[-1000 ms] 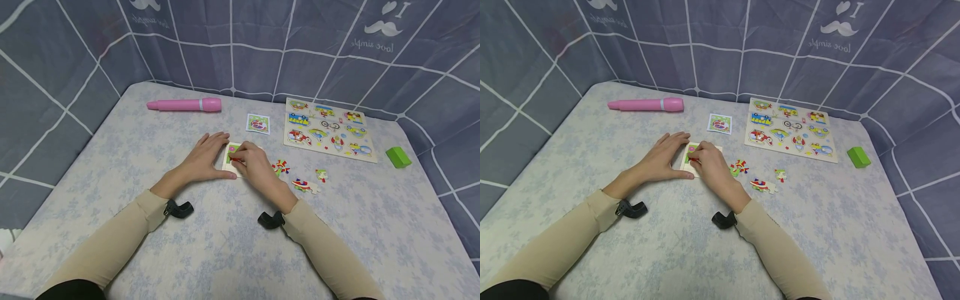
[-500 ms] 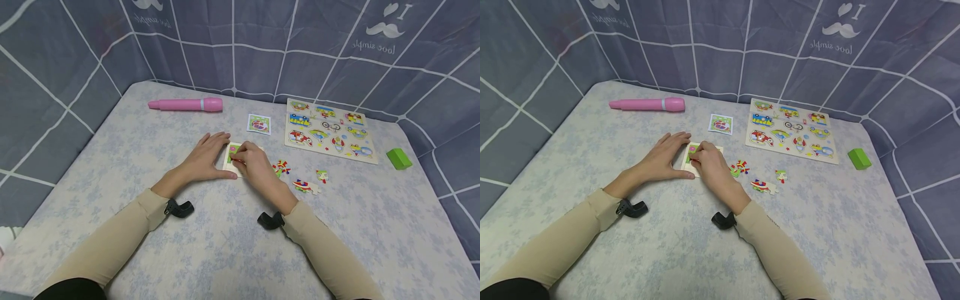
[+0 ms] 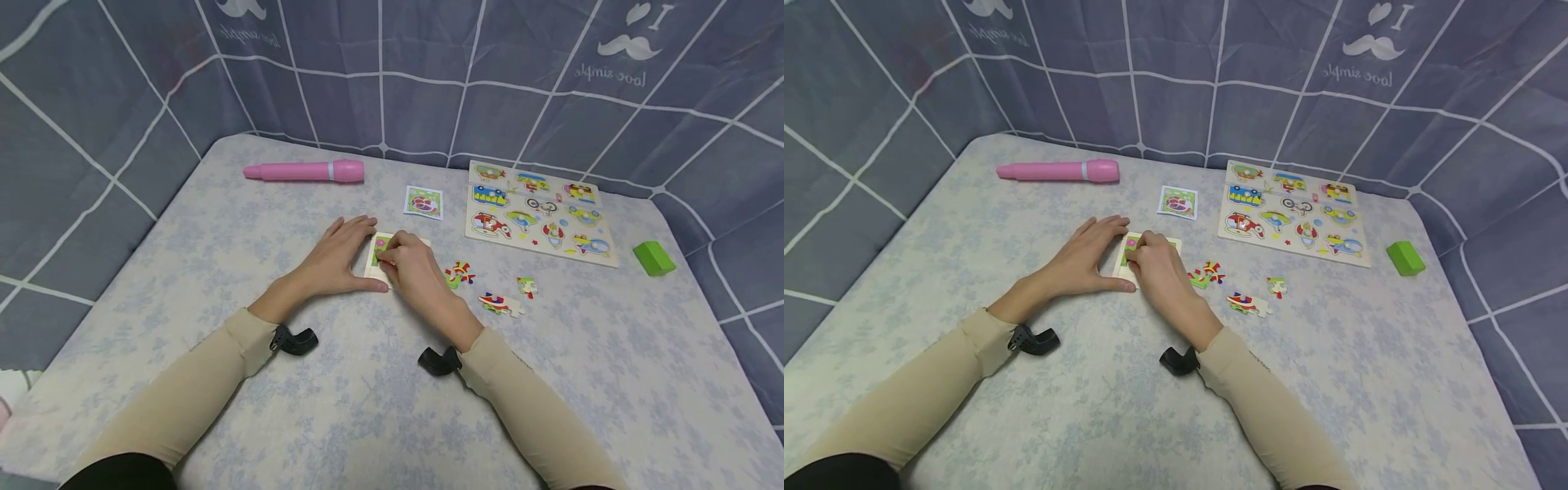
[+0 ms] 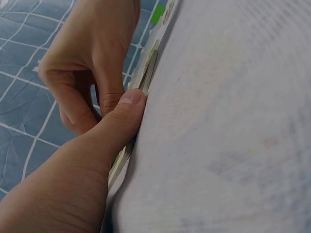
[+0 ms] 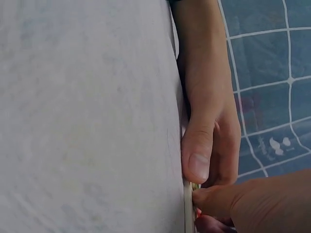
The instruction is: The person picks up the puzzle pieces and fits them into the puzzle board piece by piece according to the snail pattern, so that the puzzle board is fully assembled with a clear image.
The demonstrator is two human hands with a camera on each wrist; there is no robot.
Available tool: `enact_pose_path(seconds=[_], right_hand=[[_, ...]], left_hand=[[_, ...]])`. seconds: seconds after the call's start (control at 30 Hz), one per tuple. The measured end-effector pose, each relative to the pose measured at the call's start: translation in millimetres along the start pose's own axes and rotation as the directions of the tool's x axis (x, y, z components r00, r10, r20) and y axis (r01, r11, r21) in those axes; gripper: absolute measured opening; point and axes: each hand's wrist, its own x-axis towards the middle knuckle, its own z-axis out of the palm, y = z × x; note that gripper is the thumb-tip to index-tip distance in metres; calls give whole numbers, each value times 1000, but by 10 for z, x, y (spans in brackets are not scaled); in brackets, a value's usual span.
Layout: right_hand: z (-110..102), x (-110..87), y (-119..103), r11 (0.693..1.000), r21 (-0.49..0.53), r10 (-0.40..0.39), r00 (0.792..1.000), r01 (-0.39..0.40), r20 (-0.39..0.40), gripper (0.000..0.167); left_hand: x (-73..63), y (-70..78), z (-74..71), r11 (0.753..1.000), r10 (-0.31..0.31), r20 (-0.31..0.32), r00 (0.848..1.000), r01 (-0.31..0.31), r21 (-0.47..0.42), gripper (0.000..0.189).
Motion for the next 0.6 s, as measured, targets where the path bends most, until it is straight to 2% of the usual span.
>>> enact_pose_path(seconds=[0.43,0.6], right_hand=[[-20,10,-26,999,-30,-26,1000,27,15,14],[-36,14,8,999,28,-40,998,38,44,16]], left_hand=[[12,22,-4,1000,7,-6,1000,-7,3,106],[6,15,4,1000,1,-2,1000,-1,0,106]])
